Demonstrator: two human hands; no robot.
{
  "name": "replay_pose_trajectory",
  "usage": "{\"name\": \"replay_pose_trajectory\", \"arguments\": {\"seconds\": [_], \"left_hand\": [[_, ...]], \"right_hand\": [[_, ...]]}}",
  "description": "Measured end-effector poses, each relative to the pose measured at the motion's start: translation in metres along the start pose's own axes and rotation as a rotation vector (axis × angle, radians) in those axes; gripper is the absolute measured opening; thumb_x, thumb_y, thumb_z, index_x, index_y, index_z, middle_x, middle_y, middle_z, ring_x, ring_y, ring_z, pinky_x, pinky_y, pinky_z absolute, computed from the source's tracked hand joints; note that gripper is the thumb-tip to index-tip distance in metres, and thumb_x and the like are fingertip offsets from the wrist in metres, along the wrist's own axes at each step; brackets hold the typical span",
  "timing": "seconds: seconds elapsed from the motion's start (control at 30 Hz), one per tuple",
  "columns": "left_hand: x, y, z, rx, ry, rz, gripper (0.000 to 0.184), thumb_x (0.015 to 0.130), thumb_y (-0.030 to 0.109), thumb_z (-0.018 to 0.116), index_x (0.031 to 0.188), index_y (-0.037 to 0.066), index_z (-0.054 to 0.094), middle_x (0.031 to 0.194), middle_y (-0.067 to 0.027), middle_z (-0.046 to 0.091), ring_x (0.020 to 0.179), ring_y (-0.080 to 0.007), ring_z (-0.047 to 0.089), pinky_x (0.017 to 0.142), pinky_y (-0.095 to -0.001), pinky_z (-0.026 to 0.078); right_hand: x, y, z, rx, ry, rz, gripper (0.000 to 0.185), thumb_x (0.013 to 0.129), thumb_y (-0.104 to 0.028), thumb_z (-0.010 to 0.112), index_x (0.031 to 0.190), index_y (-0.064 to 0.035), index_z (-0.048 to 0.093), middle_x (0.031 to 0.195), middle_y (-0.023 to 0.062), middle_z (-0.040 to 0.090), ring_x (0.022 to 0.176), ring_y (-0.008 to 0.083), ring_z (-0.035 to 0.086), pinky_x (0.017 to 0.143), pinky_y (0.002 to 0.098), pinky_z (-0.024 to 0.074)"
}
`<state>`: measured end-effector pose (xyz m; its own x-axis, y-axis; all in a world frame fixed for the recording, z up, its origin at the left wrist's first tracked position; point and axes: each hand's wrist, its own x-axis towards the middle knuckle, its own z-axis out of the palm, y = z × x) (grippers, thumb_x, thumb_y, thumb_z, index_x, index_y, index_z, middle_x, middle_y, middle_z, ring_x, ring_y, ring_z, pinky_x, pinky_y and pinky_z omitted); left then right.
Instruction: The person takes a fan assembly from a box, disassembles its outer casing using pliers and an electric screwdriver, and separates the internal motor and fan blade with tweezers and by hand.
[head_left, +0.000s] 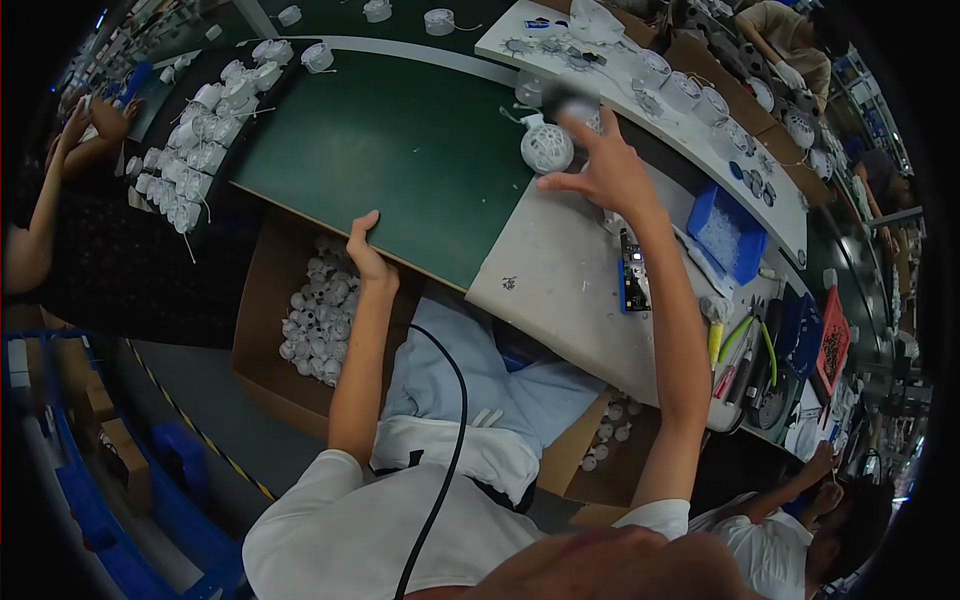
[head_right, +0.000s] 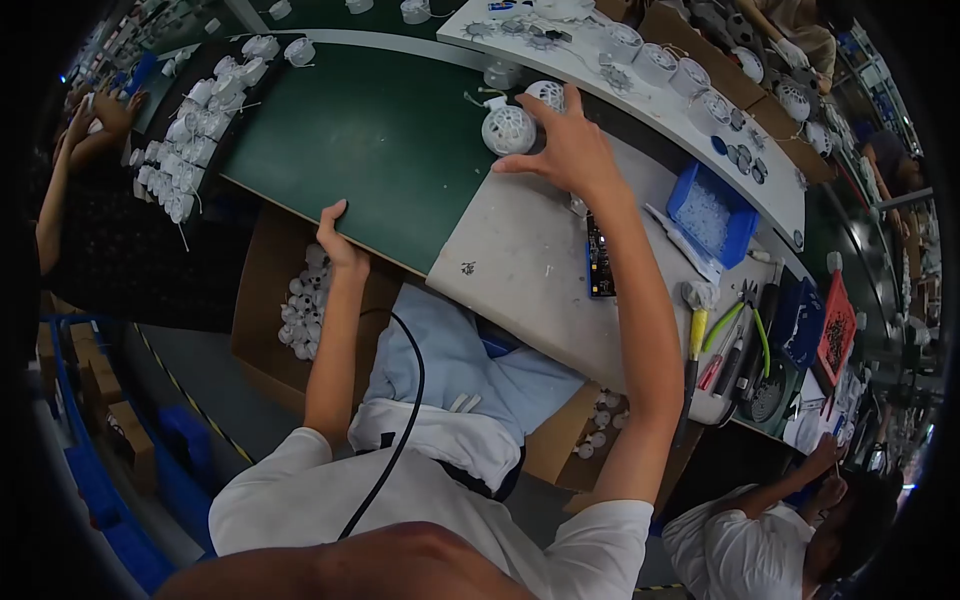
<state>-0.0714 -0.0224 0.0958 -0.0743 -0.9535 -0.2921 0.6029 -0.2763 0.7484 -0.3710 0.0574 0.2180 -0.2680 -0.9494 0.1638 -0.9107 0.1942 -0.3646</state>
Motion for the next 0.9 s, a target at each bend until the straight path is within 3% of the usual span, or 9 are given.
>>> {"name": "replay_pose_trajectory", "arguments": {"seconds": [0.13, 0.2, 0.3, 0.43, 0.5, 0.53, 0.6, 0.77, 0.9], "left_hand": [[-0.026, 0.011, -0.014, 0.517, 0.266, 0.191, 0.03, 0.09, 0.02, 0.058, 0.112, 0.001, 0.051, 0.105, -0.006, 0.05, 0.093, -0.0165, 0.049, 0.08, -0.0292, 0.043], [-0.05, 0.001, -0.036, 0.722, 0.185, 0.657, 0.031, 0.091, 0.012, 0.057, 0.117, 0.001, 0.045, 0.104, -0.0053, 0.044, 0.092, -0.0144, 0.045, 0.079, -0.0271, 0.041], [-0.099, 0.006, -0.01, 0.631, -0.224, 0.75, 0.031, 0.085, 0.004, 0.06, 0.114, 0.0, 0.049, 0.101, -0.0073, 0.045, 0.088, -0.0147, 0.046, 0.076, -0.0275, 0.043], [-0.109, -0.003, 0.064, 0.718, -0.91, 0.637, 0.034, 0.078, 0.004, 0.068, 0.109, -0.001, 0.054, 0.102, -0.011, 0.053, 0.086, -0.0171, 0.053, 0.077, -0.03, 0.046], [-0.117, -0.014, 0.093, 0.533, -1.054, 0.327, 0.043, 0.085, 0.005, 0.064, 0.124, -0.002, 0.049, 0.117, -0.0126, 0.05, 0.1, -0.0193, 0.054, 0.086, -0.0309, 0.045], [-0.122, -0.017, 0.107, 0.525, -1.063, 0.313, 0.043, 0.085, 0.005, 0.064, 0.124, -0.002, 0.049, 0.117, -0.0126, 0.05, 0.1, -0.0193, 0.054, 0.086, -0.0309, 0.045], [-0.135, -0.024, 0.124, 0.247, -1.094, -0.172, 0.06, 0.085, 0.015, 0.072, 0.135, -0.002, 0.043, 0.12, -0.0135, 0.055, 0.106, -0.0204, 0.058, 0.087, -0.0312, 0.048], [-0.145, -0.04, 0.126, 0.077, -1.034, -0.386, 0.058, 0.094, 0.015, 0.064, 0.141, -0.002, 0.036, 0.129, -0.0111, 0.051, 0.109, -0.0165, 0.057, 0.091, -0.0306, 0.047], [-0.122, -0.039, 0.128, 0.107, -0.99, -0.414, 0.043, 0.099, 0.017, 0.055, 0.136, -0.002, 0.045, 0.121, -0.0085, 0.056, 0.103, -0.0113, 0.057, 0.089, -0.0266, 0.046]], "right_hand": [[-0.01, 0.009, 0.008, 0.017, 0.218, -0.081, 0.073, 0.062, -0.046, 0.086, 0.122, -0.0104, 0.065, 0.137, 0.0262, 0.048, 0.103, 0.041, 0.065, 0.091, 0.0433, 0.0518], [-0.013, 0.01, -0.003, 0.184, 0.359, -0.11, 0.046, 0.072, -0.026, 0.083, 0.109, -0.0044, 0.07, 0.118, 0.0191, 0.064, 0.093, 0.029, 0.068, 0.083, 0.0354, 0.0539], [-0.023, 0.004, -0.03, 0.352, 0.594, -0.132, 0.023, 0.079, -0.013, 0.076, 0.097, 0.0001, 0.07, 0.094, 0.0114, 0.07, 0.084, 0.0163, 0.066, 0.075, 0.0262, 0.0515], [-0.046, 0.003, -0.044, 0.918, 0.855, 0.02, 0.012, 0.081, -0.005, 0.073, 0.088, 0.0019, 0.067, 0.086, 0.0096, 0.068, 0.08, 0.0144, 0.064, 0.075, 0.0271, 0.0498], [-0.071, -0.016, -0.038, 1.203, 0.928, 0.04, 0.008, 0.086, -0.004, 0.064, 0.091, 0.0027, 0.062, 0.092, 0.0137, 0.066, 0.084, 0.019, 0.064, 0.08, 0.0308, 0.0506], [-0.086, -0.026, -0.03, 1.295, 0.988, 0.081, 0.008, 0.088, -0.004, 0.061, 0.092, 0.0031, 0.059, 0.093, 0.0148, 0.065, 0.086, 0.0206, 0.064, 0.081, 0.0321, 0.0509], [-0.12, -0.036, -0.004, 1.248, 1.031, 0.108, 0.009, 0.09, -0.007, 0.057, 0.092, 0.0019, 0.056, 0.103, 0.0173, 0.062, 0.094, 0.0248, 0.062, 0.084, 0.0371, 0.0518], [-0.158, -0.063, 0.036, 0.597, 1.204, -0.001, 0.032, 0.091, -0.021, 0.056, 0.116, -0.0033, 0.044, 0.131, 0.0235, 0.044, 0.123, 0.0377, 0.05, 0.101, 0.0479, 0.0449], [-0.166, -0.063, 0.052, 0.718, 0.962, -0.049, 0.064, 0.078, -0.004, 0.074, 0.13, -0.0046, 0.036, 0.14, 0.0232, 0.035, 0.13, 0.0404, 0.043, 0.111, 0.0497, 0.0355]]}}
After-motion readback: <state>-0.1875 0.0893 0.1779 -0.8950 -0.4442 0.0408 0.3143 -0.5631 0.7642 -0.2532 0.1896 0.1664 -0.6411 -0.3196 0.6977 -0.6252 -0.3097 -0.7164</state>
